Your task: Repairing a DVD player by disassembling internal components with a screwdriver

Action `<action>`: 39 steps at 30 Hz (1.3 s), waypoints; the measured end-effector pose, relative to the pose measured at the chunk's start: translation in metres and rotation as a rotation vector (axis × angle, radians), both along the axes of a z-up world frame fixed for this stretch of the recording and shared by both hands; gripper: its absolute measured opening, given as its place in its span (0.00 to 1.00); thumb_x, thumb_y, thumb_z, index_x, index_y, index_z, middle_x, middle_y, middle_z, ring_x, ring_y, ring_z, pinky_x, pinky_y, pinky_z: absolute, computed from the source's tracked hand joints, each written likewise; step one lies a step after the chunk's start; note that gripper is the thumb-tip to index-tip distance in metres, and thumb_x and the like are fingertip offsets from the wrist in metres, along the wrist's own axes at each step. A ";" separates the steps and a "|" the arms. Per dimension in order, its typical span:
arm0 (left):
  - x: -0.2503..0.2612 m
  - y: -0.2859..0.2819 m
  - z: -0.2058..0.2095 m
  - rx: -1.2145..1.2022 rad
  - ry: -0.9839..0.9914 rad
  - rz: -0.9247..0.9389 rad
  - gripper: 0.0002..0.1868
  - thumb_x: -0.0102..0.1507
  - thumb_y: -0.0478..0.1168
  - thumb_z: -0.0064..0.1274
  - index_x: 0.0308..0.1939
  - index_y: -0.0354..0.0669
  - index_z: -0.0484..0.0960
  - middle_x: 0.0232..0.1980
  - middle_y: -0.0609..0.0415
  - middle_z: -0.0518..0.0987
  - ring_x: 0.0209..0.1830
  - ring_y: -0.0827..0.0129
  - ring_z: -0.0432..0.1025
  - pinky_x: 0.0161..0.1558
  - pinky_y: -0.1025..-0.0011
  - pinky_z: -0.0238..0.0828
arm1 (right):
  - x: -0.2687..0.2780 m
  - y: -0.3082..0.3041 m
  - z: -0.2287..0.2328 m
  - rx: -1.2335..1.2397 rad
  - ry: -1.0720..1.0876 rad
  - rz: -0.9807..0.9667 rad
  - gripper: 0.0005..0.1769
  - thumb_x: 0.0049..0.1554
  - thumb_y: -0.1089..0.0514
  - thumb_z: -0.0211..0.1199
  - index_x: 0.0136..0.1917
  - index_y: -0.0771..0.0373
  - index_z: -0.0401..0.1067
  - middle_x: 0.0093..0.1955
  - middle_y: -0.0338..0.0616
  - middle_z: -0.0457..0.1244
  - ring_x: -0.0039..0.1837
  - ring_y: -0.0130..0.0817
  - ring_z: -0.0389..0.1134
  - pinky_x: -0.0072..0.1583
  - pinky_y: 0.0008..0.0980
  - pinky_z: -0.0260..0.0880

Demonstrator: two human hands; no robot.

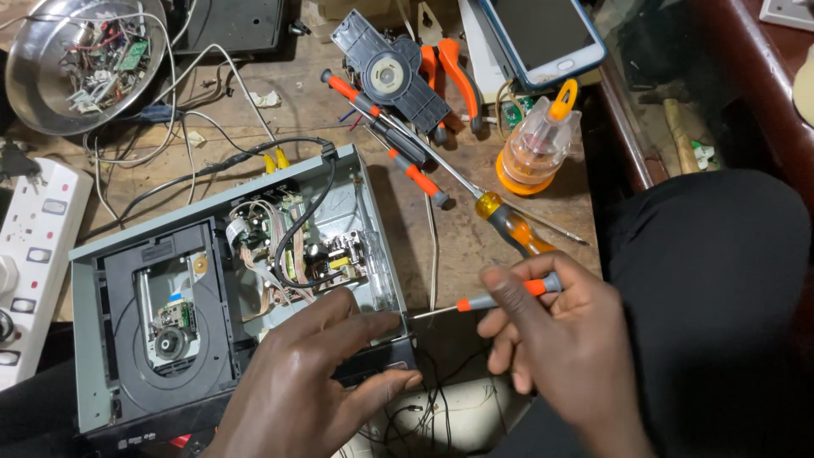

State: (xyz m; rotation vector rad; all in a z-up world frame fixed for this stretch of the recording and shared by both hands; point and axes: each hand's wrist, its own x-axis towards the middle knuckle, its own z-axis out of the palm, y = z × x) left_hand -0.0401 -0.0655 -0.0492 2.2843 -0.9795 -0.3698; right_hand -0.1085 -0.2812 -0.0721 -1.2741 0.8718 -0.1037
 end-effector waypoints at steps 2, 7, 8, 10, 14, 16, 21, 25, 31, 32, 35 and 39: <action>-0.002 0.001 0.000 0.005 0.009 0.003 0.25 0.59 0.57 0.65 0.53 0.46 0.86 0.32 0.57 0.73 0.27 0.62 0.73 0.25 0.62 0.63 | -0.004 -0.004 -0.004 0.023 0.055 0.023 0.12 0.57 0.64 0.69 0.39 0.73 0.68 0.25 0.68 0.68 0.17 0.47 0.62 0.17 0.36 0.49; 0.000 0.003 0.004 -0.028 0.029 -0.022 0.24 0.60 0.56 0.65 0.51 0.44 0.86 0.33 0.56 0.75 0.30 0.60 0.74 0.27 0.63 0.64 | -0.016 -0.013 -0.021 0.058 -0.194 0.165 0.09 0.50 0.68 0.72 0.42 0.74 0.73 0.28 0.69 0.73 0.24 0.42 0.69 0.31 0.33 0.71; -0.001 0.004 0.004 -0.026 0.028 -0.016 0.24 0.60 0.56 0.65 0.51 0.44 0.86 0.33 0.56 0.75 0.30 0.60 0.74 0.27 0.63 0.64 | -0.017 -0.013 -0.020 0.060 -0.195 0.171 0.09 0.50 0.68 0.72 0.42 0.74 0.73 0.28 0.69 0.73 0.24 0.42 0.69 0.31 0.33 0.71; 0.001 0.003 0.004 0.017 0.013 -0.038 0.23 0.60 0.57 0.65 0.49 0.45 0.86 0.35 0.56 0.76 0.30 0.59 0.76 0.27 0.62 0.66 | -0.017 -0.016 -0.020 0.085 -0.292 0.220 0.10 0.52 0.70 0.68 0.46 0.71 0.70 0.48 0.69 0.76 0.38 0.46 0.78 0.37 0.34 0.77; 0.001 0.002 0.001 0.028 -0.046 -0.028 0.23 0.60 0.58 0.65 0.49 0.49 0.85 0.35 0.56 0.76 0.30 0.56 0.76 0.25 0.59 0.67 | -0.016 -0.016 -0.006 -0.095 -0.339 0.288 0.10 0.50 0.69 0.70 0.45 0.71 0.73 0.47 0.63 0.77 0.38 0.40 0.79 0.37 0.29 0.80; 0.001 0.001 0.002 0.023 -0.051 -0.020 0.21 0.60 0.54 0.67 0.49 0.48 0.84 0.38 0.54 0.77 0.34 0.53 0.76 0.29 0.57 0.67 | -0.010 -0.010 0.003 -0.272 -0.209 0.033 0.08 0.52 0.71 0.69 0.44 0.71 0.71 0.40 0.65 0.76 0.31 0.40 0.73 0.38 0.30 0.76; 0.001 0.001 0.001 0.057 -0.092 -0.008 0.19 0.62 0.56 0.63 0.48 0.50 0.83 0.39 0.53 0.77 0.35 0.50 0.75 0.30 0.54 0.66 | 0.016 0.015 0.006 -0.480 -0.432 0.148 0.11 0.57 0.70 0.61 0.53 0.73 0.75 0.56 0.56 0.72 0.58 0.39 0.75 0.61 0.32 0.79; 0.001 0.000 0.001 0.032 -0.158 0.002 0.19 0.62 0.56 0.63 0.48 0.50 0.83 0.39 0.50 0.76 0.33 0.45 0.74 0.32 0.52 0.67 | 0.044 0.016 0.004 -0.968 -0.584 0.528 0.19 0.62 0.65 0.54 0.65 0.64 0.72 0.70 0.52 0.66 0.73 0.45 0.66 0.71 0.41 0.64; 0.006 0.001 0.006 0.068 -0.117 0.017 0.18 0.61 0.53 0.65 0.47 0.47 0.83 0.40 0.47 0.77 0.36 0.40 0.73 0.35 0.46 0.67 | 0.045 0.011 0.015 -1.398 -0.522 0.466 0.10 0.60 0.62 0.63 0.54 0.67 0.76 0.52 0.51 0.70 0.56 0.48 0.68 0.59 0.44 0.64; 0.007 0.003 0.005 0.067 -0.121 0.022 0.18 0.61 0.53 0.65 0.47 0.47 0.83 0.40 0.47 0.77 0.36 0.40 0.73 0.35 0.46 0.67 | 0.037 0.003 0.002 -1.399 -0.529 0.466 0.10 0.60 0.62 0.63 0.54 0.67 0.76 0.52 0.51 0.70 0.56 0.48 0.68 0.59 0.44 0.64; 0.007 0.004 0.000 0.055 -0.135 0.008 0.19 0.60 0.54 0.65 0.46 0.48 0.83 0.41 0.48 0.76 0.37 0.41 0.73 0.35 0.46 0.67 | 0.013 -0.020 -0.028 -1.604 -0.247 0.394 0.28 0.49 0.52 0.74 0.63 0.59 0.78 0.60 0.48 0.67 0.62 0.48 0.66 0.65 0.45 0.59; 0.009 0.002 -0.002 0.115 -0.133 -0.005 0.18 0.60 0.54 0.67 0.45 0.49 0.82 0.41 0.48 0.75 0.37 0.41 0.72 0.34 0.46 0.67 | 0.008 -0.023 -0.032 -1.479 -0.218 0.342 0.24 0.54 0.63 0.69 0.64 0.60 0.77 0.56 0.49 0.67 0.56 0.52 0.66 0.60 0.47 0.64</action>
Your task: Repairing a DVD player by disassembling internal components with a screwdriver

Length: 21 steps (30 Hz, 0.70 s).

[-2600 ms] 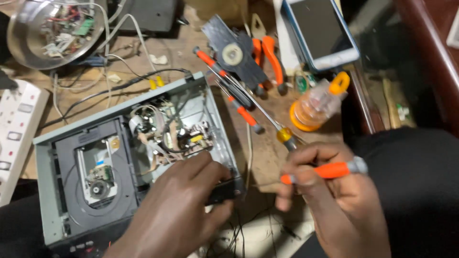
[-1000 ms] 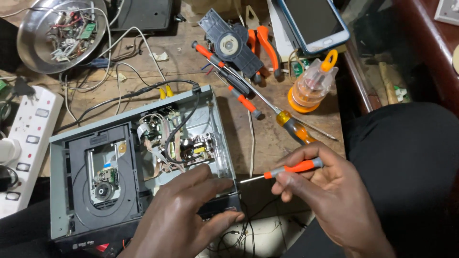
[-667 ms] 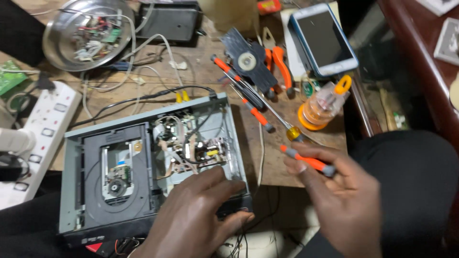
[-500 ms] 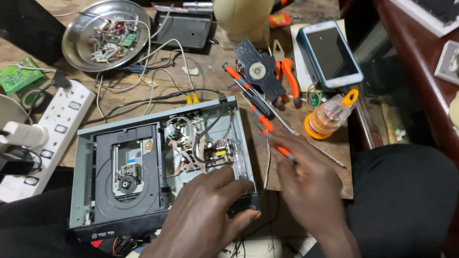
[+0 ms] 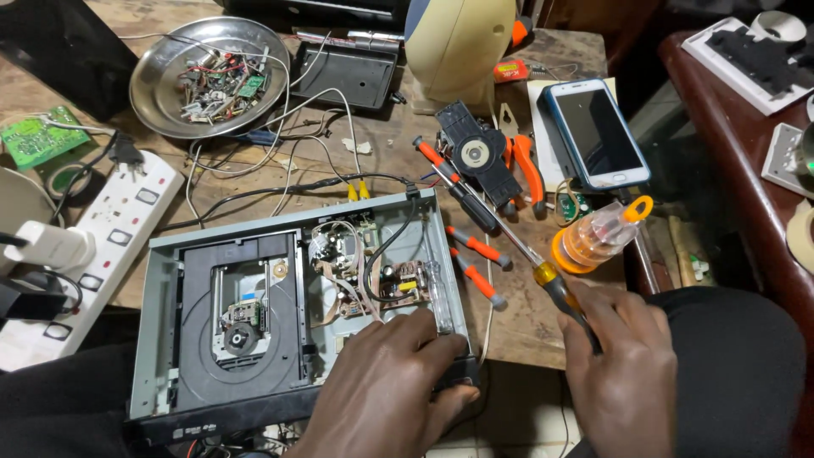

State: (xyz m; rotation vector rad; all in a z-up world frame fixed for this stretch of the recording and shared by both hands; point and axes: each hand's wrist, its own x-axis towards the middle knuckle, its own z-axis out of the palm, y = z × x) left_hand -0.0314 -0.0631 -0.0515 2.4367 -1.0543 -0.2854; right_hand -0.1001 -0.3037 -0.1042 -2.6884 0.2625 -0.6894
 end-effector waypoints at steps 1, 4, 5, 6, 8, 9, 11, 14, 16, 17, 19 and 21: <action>-0.001 0.000 -0.001 0.011 -0.003 0.005 0.18 0.60 0.54 0.67 0.44 0.49 0.82 0.41 0.48 0.75 0.37 0.41 0.72 0.33 0.46 0.67 | 0.002 0.003 0.003 0.007 -0.011 0.010 0.22 0.55 0.64 0.68 0.63 0.63 0.77 0.56 0.48 0.67 0.54 0.52 0.65 0.58 0.47 0.64; -0.001 0.000 0.002 -0.009 -0.013 -0.001 0.18 0.59 0.53 0.67 0.42 0.49 0.81 0.40 0.48 0.76 0.36 0.41 0.72 0.34 0.46 0.67 | 0.011 0.004 -0.004 0.026 0.003 -0.021 0.21 0.56 0.63 0.68 0.64 0.62 0.79 0.57 0.50 0.68 0.56 0.56 0.63 0.58 0.52 0.66; -0.001 0.001 0.001 -0.008 -0.017 -0.002 0.18 0.59 0.53 0.67 0.42 0.49 0.81 0.40 0.48 0.76 0.36 0.41 0.72 0.34 0.46 0.67 | 0.015 0.009 -0.003 0.028 0.000 -0.021 0.21 0.56 0.63 0.68 0.64 0.62 0.79 0.57 0.50 0.68 0.56 0.56 0.63 0.58 0.52 0.66; -0.001 0.001 0.000 0.004 -0.016 -0.002 0.18 0.59 0.54 0.67 0.44 0.49 0.81 0.41 0.48 0.76 0.37 0.41 0.72 0.34 0.46 0.67 | 0.019 0.012 0.000 0.008 -0.050 0.002 0.21 0.55 0.65 0.68 0.63 0.65 0.78 0.56 0.51 0.69 0.56 0.54 0.65 0.59 0.49 0.66; -0.001 0.000 -0.001 0.015 -0.014 -0.004 0.19 0.59 0.55 0.66 0.46 0.50 0.82 0.41 0.48 0.76 0.37 0.41 0.72 0.35 0.45 0.67 | 0.025 0.017 0.001 -0.013 -0.099 0.024 0.21 0.55 0.67 0.69 0.62 0.67 0.77 0.56 0.52 0.70 0.56 0.53 0.66 0.60 0.47 0.66; -0.001 0.000 0.000 0.019 -0.012 -0.002 0.19 0.59 0.54 0.67 0.45 0.49 0.82 0.41 0.48 0.76 0.37 0.41 0.72 0.34 0.45 0.67 | 0.028 0.020 0.000 -0.008 -0.121 0.026 0.20 0.55 0.67 0.70 0.61 0.68 0.76 0.54 0.52 0.70 0.55 0.54 0.66 0.59 0.48 0.66; -0.002 0.000 0.000 0.023 -0.007 -0.004 0.19 0.60 0.54 0.67 0.45 0.49 0.82 0.40 0.48 0.76 0.36 0.40 0.72 0.34 0.45 0.67 | 0.031 0.026 0.001 -0.003 -0.139 0.025 0.19 0.55 0.68 0.71 0.61 0.68 0.76 0.52 0.51 0.70 0.53 0.55 0.65 0.58 0.48 0.66; -0.001 0.000 0.001 0.018 -0.008 0.000 0.19 0.59 0.54 0.67 0.45 0.50 0.82 0.41 0.48 0.76 0.37 0.41 0.73 0.36 0.46 0.67 | 0.035 0.039 0.011 -0.047 -0.182 0.015 0.16 0.58 0.65 0.71 0.60 0.70 0.77 0.58 0.53 0.69 0.60 0.54 0.64 0.59 0.49 0.69; -0.002 0.000 0.002 0.034 -0.032 -0.015 0.18 0.59 0.54 0.67 0.43 0.49 0.81 0.41 0.48 0.76 0.36 0.41 0.73 0.35 0.45 0.68 | 0.040 0.049 0.023 -0.046 -0.211 0.114 0.04 0.60 0.65 0.67 0.50 0.64 0.80 0.52 0.46 0.72 0.52 0.44 0.66 0.55 0.40 0.65; -0.002 -0.001 0.000 0.033 -0.032 -0.012 0.18 0.59 0.54 0.67 0.43 0.49 0.81 0.41 0.48 0.76 0.36 0.41 0.73 0.35 0.45 0.68 | 0.048 0.051 0.025 -0.047 -0.212 0.117 0.04 0.60 0.65 0.67 0.50 0.64 0.80 0.52 0.46 0.72 0.52 0.44 0.66 0.55 0.40 0.65; -0.004 -0.001 -0.002 0.027 -0.065 -0.003 0.17 0.58 0.53 0.67 0.41 0.48 0.81 0.41 0.48 0.77 0.35 0.40 0.73 0.36 0.45 0.68 | 0.060 0.056 0.029 -0.049 -0.128 0.262 0.12 0.56 0.70 0.66 0.54 0.65 0.76 0.52 0.46 0.71 0.49 0.48 0.65 0.54 0.43 0.63; -0.004 0.000 -0.001 -0.001 -0.063 -0.011 0.16 0.57 0.51 0.66 0.39 0.46 0.81 0.41 0.47 0.77 0.35 0.40 0.73 0.35 0.45 0.68 | 0.071 0.061 0.035 -0.021 0.031 0.240 0.14 0.56 0.68 0.63 0.56 0.65 0.76 0.49 0.50 0.71 0.50 0.53 0.64 0.51 0.49 0.64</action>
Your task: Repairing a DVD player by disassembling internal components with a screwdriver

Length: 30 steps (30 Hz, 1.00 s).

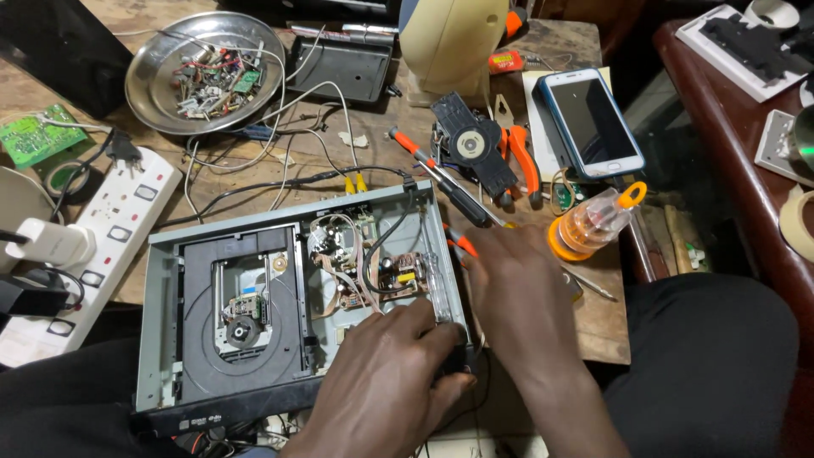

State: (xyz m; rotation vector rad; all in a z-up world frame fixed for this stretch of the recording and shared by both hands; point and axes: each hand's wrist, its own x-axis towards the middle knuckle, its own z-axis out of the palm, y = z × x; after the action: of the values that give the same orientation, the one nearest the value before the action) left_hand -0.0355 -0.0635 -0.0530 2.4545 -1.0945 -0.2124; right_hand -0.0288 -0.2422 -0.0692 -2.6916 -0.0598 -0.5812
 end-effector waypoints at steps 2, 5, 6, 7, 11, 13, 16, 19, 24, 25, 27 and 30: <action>0.001 0.001 0.001 -0.028 -0.006 -0.007 0.16 0.57 0.50 0.66 0.37 0.44 0.81 0.41 0.46 0.76 0.35 0.39 0.73 0.34 0.46 0.68 | 0.012 0.003 0.002 0.009 0.152 -0.022 0.15 0.56 0.66 0.61 0.57 0.64 0.76 0.47 0.54 0.71 0.51 0.57 0.64 0.47 0.55 0.64; 0.001 0.002 0.000 0.028 0.044 0.002 0.16 0.58 0.51 0.66 0.40 0.46 0.81 0.42 0.46 0.76 0.34 0.39 0.73 0.32 0.44 0.68 | 0.018 0.000 0.000 0.006 0.155 0.006 0.11 0.54 0.68 0.57 0.49 0.62 0.76 0.42 0.58 0.68 0.48 0.63 0.65 0.43 0.58 0.62; 0.002 0.002 -0.001 0.019 0.037 -0.016 0.16 0.57 0.51 0.67 0.39 0.46 0.81 0.42 0.47 0.76 0.36 0.40 0.73 0.33 0.45 0.68 | 0.019 -0.001 0.001 0.050 0.156 0.008 0.13 0.53 0.69 0.58 0.51 0.65 0.76 0.43 0.60 0.68 0.46 0.64 0.67 0.41 0.58 0.62; 0.002 0.003 -0.002 0.011 0.032 -0.034 0.17 0.56 0.50 0.68 0.39 0.46 0.81 0.42 0.47 0.76 0.37 0.41 0.73 0.34 0.45 0.68 | 0.018 -0.002 0.002 0.094 0.158 0.009 0.15 0.53 0.71 0.60 0.54 0.68 0.77 0.44 0.62 0.69 0.44 0.66 0.68 0.40 0.58 0.63; 0.000 0.005 -0.002 0.034 0.039 -0.046 0.17 0.57 0.51 0.67 0.41 0.49 0.81 0.42 0.47 0.75 0.36 0.40 0.72 0.34 0.45 0.67 | 0.018 -0.010 -0.002 0.124 0.238 -0.036 0.15 0.53 0.64 0.65 0.55 0.64 0.77 0.50 0.60 0.69 0.52 0.65 0.68 0.49 0.55 0.65; 0.000 0.006 0.000 0.033 0.035 -0.050 0.18 0.58 0.52 0.67 0.44 0.49 0.81 0.43 0.49 0.76 0.38 0.43 0.73 0.36 0.46 0.68 | 0.016 -0.010 0.004 0.108 0.318 -0.096 0.10 0.55 0.61 0.65 0.50 0.65 0.77 0.49 0.59 0.68 0.48 0.64 0.68 0.42 0.57 0.63; -0.002 0.006 -0.003 0.002 0.024 -0.043 0.18 0.57 0.51 0.67 0.44 0.49 0.81 0.42 0.49 0.76 0.38 0.43 0.72 0.36 0.47 0.67 | 0.000 -0.017 0.005 0.151 0.270 -0.072 0.09 0.59 0.60 0.57 0.37 0.63 0.71 0.38 0.57 0.63 0.43 0.60 0.64 0.46 0.52 0.59; -0.001 0.006 -0.001 0.023 0.068 -0.035 0.18 0.59 0.52 0.67 0.44 0.49 0.81 0.41 0.48 0.75 0.38 0.42 0.72 0.35 0.46 0.66 | -0.039 -0.033 0.000 0.183 0.264 -0.107 0.16 0.57 0.55 0.60 0.58 0.58 0.77 0.49 0.50 0.68 0.53 0.53 0.69 0.53 0.49 0.66; 0.002 0.009 0.008 0.029 0.171 -0.067 0.18 0.59 0.54 0.67 0.44 0.50 0.82 0.40 0.50 0.76 0.38 0.44 0.73 0.34 0.49 0.67 | -0.116 -0.049 -0.016 0.732 0.327 -0.103 0.22 0.59 0.55 0.60 0.63 0.61 0.81 0.39 0.40 0.67 0.44 0.29 0.68 0.51 0.28 0.66; 0.002 0.009 0.013 0.035 0.214 -0.082 0.16 0.60 0.53 0.66 0.42 0.50 0.83 0.39 0.51 0.77 0.38 0.46 0.74 0.33 0.50 0.67 | -0.132 -0.052 -0.024 0.939 0.380 -0.135 0.24 0.59 0.58 0.59 0.66 0.63 0.82 0.25 0.41 0.60 0.32 0.29 0.62 0.43 0.27 0.65; 0.001 0.008 0.019 0.040 0.247 -0.086 0.15 0.59 0.52 0.66 0.41 0.49 0.83 0.40 0.52 0.78 0.39 0.48 0.75 0.33 0.52 0.67 | -0.141 -0.045 -0.032 1.165 0.479 -0.355 0.23 0.55 0.63 0.65 0.63 0.69 0.84 0.25 0.49 0.59 0.30 0.34 0.58 0.37 0.31 0.57; 0.001 0.002 0.019 0.072 0.274 -0.064 0.18 0.57 0.52 0.69 0.45 0.51 0.85 0.43 0.55 0.82 0.40 0.51 0.78 0.32 0.54 0.70 | -0.153 -0.049 -0.065 1.507 0.440 -0.491 0.15 0.52 0.69 0.69 0.54 0.76 0.81 0.24 0.53 0.57 0.27 0.36 0.56 0.28 0.31 0.47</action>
State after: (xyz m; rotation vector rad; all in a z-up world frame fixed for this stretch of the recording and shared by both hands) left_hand -0.0347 -0.0612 -0.0341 2.3647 -1.0607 -0.5990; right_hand -0.1818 -0.2912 -0.1343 -1.2497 0.8185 -0.0208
